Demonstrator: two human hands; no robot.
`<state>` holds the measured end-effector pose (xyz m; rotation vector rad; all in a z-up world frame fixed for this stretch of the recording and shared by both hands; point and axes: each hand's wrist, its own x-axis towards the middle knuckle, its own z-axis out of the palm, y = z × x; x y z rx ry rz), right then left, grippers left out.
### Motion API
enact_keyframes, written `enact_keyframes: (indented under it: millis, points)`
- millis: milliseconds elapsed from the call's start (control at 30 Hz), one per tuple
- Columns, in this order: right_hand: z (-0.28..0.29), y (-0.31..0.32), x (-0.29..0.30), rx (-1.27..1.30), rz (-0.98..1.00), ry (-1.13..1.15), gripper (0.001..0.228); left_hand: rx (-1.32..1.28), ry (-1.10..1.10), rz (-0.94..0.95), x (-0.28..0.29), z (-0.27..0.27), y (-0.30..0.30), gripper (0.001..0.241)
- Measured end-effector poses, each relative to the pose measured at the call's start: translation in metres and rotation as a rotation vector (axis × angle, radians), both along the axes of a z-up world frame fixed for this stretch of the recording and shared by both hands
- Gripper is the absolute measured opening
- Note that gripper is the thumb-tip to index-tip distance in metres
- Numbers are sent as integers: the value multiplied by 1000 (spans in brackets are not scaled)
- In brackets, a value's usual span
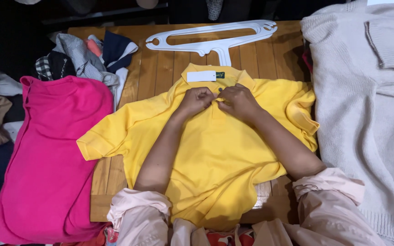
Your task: The person buttons a yellow polo shirt and places it on a white hanger. They then smooth the shirt and set it aside. Next, they button a pink long-sleeved top and hang it on another white hanger.
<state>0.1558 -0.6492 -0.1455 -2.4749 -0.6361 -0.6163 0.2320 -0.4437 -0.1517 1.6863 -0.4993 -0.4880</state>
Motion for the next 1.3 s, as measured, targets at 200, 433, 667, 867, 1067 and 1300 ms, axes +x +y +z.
enact_keyframes:
  millis: [200, 433, 667, 867, 1067, 1300]
  points:
    - [72, -1, -15, 9, 146, 467, 19, 523, -538, -6, -11, 31, 1, 50]
    - [133, -14, -33, -182, -41, 931, 28, 690, -648, 67, -14, 31, 1, 59]
    - [105, -25, -17, -102, -268, 974, 29, 776, -695, -40, 1, 8, -5, 41]
    - [60, -48, 3, -316, -516, 644, 31, 501, -492, 235, 7, 35, 18, 35]
    - [29, -73, 15, -232, -456, 498, 35, 363, -442, 306, 57, -26, 38, 32]
    - [29, -97, 9, -405, -621, 780, 37, 444, -411, 126, 54, 26, 85, 26]
